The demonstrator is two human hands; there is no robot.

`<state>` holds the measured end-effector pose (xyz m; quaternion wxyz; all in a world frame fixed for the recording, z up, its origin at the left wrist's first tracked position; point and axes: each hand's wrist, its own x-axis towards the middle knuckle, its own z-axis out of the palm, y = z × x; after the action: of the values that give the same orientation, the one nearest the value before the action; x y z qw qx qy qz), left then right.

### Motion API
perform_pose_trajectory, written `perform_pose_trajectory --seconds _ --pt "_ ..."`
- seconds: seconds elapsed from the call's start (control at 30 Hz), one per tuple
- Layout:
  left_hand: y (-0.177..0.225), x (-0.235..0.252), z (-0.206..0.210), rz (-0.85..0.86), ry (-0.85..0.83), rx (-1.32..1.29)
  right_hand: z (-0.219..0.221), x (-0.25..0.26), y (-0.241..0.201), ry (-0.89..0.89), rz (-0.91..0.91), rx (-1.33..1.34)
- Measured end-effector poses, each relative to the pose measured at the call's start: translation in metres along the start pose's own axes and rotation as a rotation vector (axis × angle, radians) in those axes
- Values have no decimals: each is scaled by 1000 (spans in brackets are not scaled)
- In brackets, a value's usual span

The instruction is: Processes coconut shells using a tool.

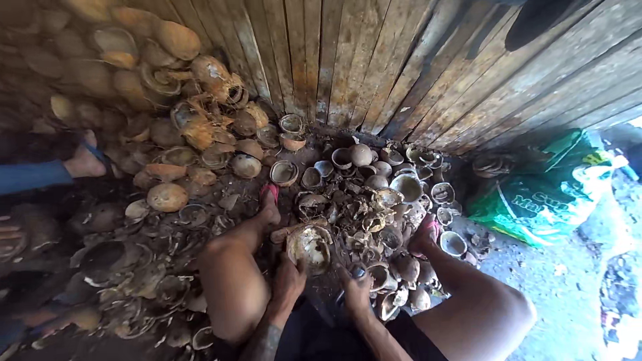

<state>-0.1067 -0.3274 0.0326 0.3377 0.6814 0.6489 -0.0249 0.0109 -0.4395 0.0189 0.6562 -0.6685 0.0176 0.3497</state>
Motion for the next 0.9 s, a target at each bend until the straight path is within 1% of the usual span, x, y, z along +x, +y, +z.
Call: perform_pose_trajectory --seconds 0.07,0.13,0.2,0.27,0.33,0.4,0.47,0.53,0.57,0.63,0.73,0.8,0.83,0.9 --pt "5 9 -11 -11 -143 -1 5 1 -12 11 24 -11" --pt "5 27 -35 27 -209 28 -2 0 -33 -50 73 -24" --pt "3 37 -48 62 -171 7 -12 -5 -48 -130 82 -17" --pt "9 30 -47 88 -93 -5 -15 -11 -53 -139 112 14" --pt "14 21 -36 100 -24 6 -10 -12 -47 -51 143 39" --pt "18 18 -24 89 42 4 2 -1 -32 11 124 23" --pt "29 21 -25 41 37 20 10 26 -8 50 21 -87" --pt "35 24 -30 15 7 43 0 49 9 19 -77 -179" --pt "33 24 -30 26 -12 38 -7 55 12 -7 -94 -184" --pt "32 26 -35 41 -63 25 -5 47 4 -17 -88 -178" --pt "31 26 -41 -6 -191 21 10 5 -17 35 26 -195" --pt "35 36 -41 -27 -205 15 13 17 -20 62 23 -219" --pt "37 40 -41 -36 -197 24 9 34 -18 36 -10 -247" --pt "35 40 -40 -37 -193 33 -10 75 -10 -124 -96 -325"
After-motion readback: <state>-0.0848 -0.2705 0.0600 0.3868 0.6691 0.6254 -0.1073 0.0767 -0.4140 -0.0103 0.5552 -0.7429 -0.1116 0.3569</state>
